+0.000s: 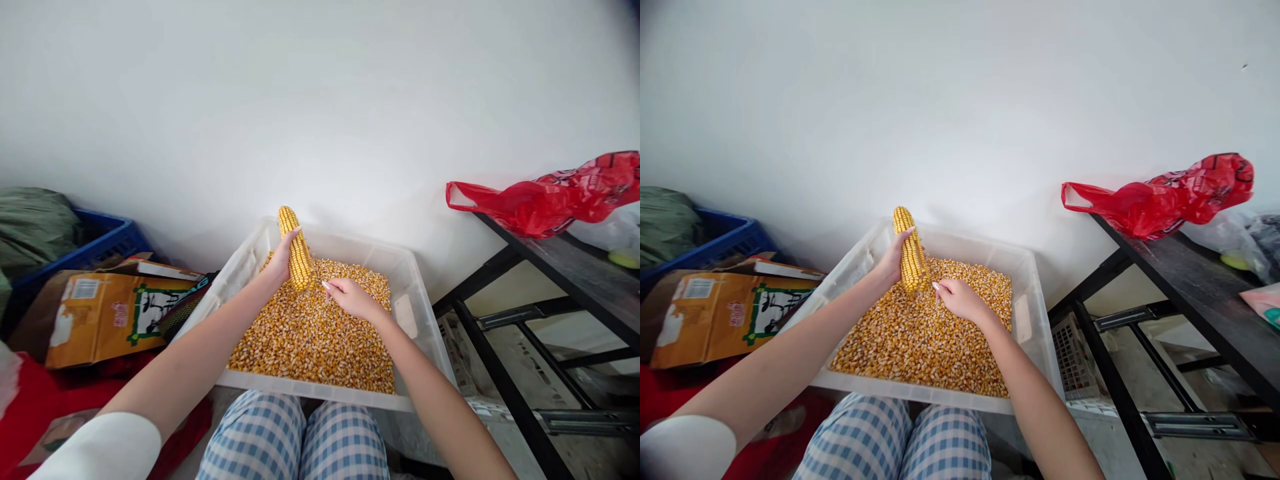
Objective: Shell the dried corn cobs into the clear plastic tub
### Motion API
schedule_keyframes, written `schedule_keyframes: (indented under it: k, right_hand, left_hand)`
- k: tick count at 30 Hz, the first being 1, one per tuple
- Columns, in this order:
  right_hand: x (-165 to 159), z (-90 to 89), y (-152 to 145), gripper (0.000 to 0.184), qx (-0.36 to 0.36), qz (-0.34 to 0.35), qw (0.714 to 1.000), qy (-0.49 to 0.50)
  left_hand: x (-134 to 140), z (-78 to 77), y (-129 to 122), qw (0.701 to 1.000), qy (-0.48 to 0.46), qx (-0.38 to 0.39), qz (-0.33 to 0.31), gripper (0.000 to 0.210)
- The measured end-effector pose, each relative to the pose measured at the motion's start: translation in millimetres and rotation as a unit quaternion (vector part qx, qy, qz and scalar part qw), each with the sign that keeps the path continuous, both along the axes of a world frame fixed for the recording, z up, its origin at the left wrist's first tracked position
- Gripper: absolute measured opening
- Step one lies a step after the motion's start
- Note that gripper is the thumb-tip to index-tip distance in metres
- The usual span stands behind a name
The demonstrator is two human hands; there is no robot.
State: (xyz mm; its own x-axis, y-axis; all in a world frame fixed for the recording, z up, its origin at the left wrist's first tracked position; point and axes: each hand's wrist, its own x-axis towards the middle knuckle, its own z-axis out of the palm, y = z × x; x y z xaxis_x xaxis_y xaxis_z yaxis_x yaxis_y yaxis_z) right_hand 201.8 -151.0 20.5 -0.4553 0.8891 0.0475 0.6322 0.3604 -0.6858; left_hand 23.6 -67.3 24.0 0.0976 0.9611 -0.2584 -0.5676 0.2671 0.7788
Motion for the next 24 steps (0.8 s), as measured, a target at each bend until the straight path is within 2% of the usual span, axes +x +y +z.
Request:
schedule_keyframes:
  k: [12, 18, 20, 24]
  right_hand:
    - [-3.8, 0.3, -2.8, 0.035, -0.014, 0.002, 0.999, -0.033]
    - [-4.4, -2.2, -5.8, 0.029, -0.056, 0.037, 0.996, -0.050]
    - [-4.7, -2.1, -6.2, 0.030, -0.050, 0.024, 0.997, -0.047]
    - [-8.8, -1.7, -5.8, 0.032, -0.015, -0.027, 0.999, -0.032]
  left_hand:
    - [2.4, -2.7, -3.6, 0.999, 0.024, 0.034, -0.020, 0.038]
    - [12.9, 1.1, -17.3, 0.992, 0.070, 0.071, -0.077, 0.037]
    - [14.4, 0.6, -17.1, 0.994, 0.063, 0.068, -0.058, 0.036]
    - [12.2, -4.4, -9.5, 0.999, 0.019, 0.019, 0.024, 0.036]
